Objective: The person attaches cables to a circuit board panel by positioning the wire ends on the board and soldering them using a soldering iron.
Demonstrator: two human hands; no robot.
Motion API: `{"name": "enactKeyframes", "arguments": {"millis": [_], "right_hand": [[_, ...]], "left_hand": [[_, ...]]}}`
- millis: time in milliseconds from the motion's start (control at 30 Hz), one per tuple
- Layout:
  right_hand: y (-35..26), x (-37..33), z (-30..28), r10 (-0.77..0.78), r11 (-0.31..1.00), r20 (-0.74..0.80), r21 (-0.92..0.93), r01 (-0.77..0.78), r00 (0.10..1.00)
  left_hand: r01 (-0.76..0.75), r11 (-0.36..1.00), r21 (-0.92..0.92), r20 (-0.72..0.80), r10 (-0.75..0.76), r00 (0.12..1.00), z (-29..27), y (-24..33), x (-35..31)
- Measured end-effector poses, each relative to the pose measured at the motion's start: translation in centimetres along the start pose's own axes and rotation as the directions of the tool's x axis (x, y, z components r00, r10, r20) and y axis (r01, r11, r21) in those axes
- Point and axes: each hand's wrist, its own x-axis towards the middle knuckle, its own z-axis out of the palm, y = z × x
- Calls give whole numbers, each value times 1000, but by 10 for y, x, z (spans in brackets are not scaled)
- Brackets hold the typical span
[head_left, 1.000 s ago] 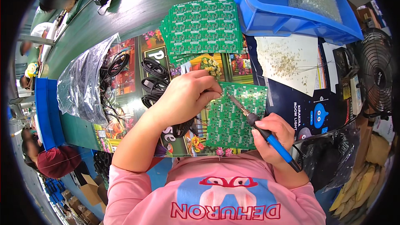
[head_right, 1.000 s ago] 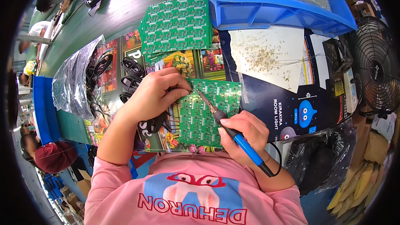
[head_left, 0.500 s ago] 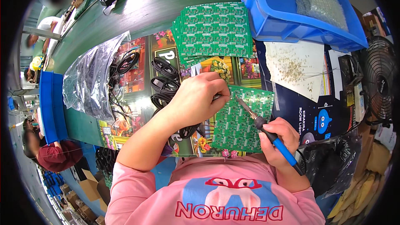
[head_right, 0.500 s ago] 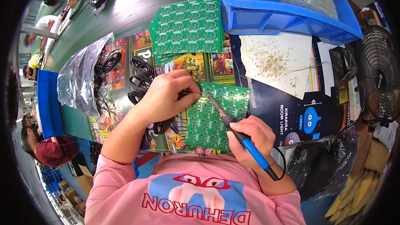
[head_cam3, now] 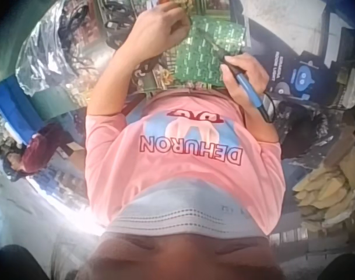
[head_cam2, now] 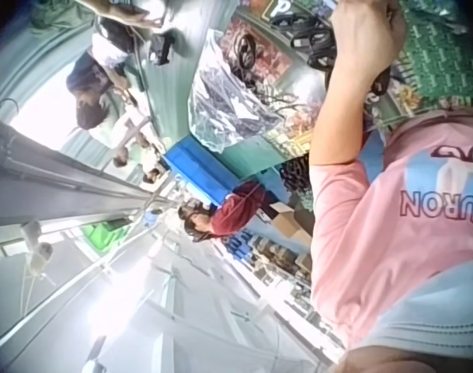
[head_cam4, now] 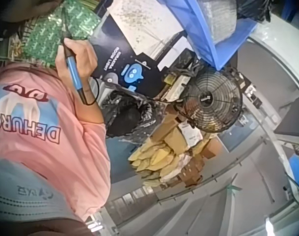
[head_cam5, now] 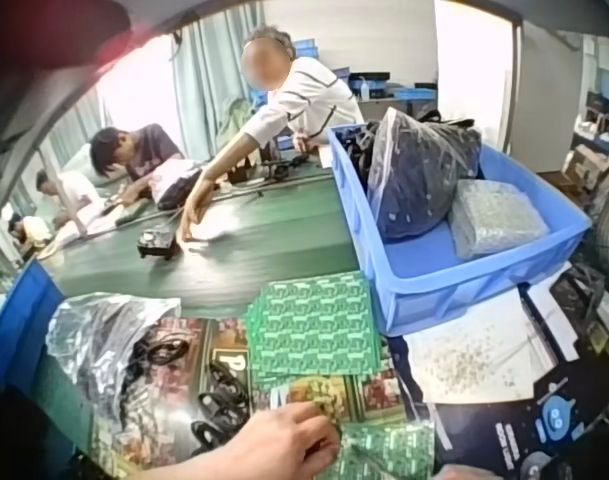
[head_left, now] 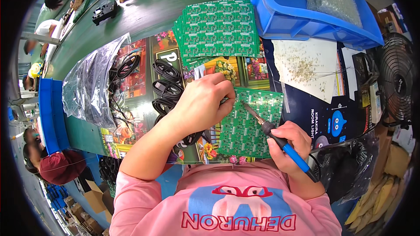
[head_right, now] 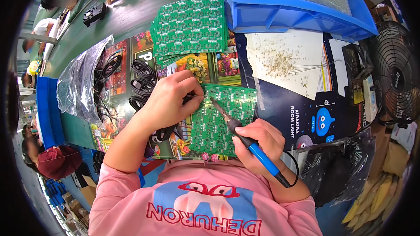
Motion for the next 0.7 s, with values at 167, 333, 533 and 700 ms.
{"name": "enactKeyframes", "arguments": {"millis": [167, 333, 533, 700], "right_hand": [[-1, 2, 1, 11, 1000, 32, 8, -12, 999], [-1, 4, 2, 7, 1000, 58, 11, -8, 998], [1, 3, 3, -12, 1000, 71, 6, 12, 997], [0, 5, 3, 8, 1000, 75, 18, -9, 997]], "left_hand": [[-13, 1000, 22, -6, 13, 1000, 1, 0, 0], [-12, 1000, 28, 2, 12, 1000, 1, 0, 1], [-15, 999, 31, -16, 15, 1000, 3, 1, 0], [-9, 999, 44, -30, 10, 1000, 6, 1, 0]]}}
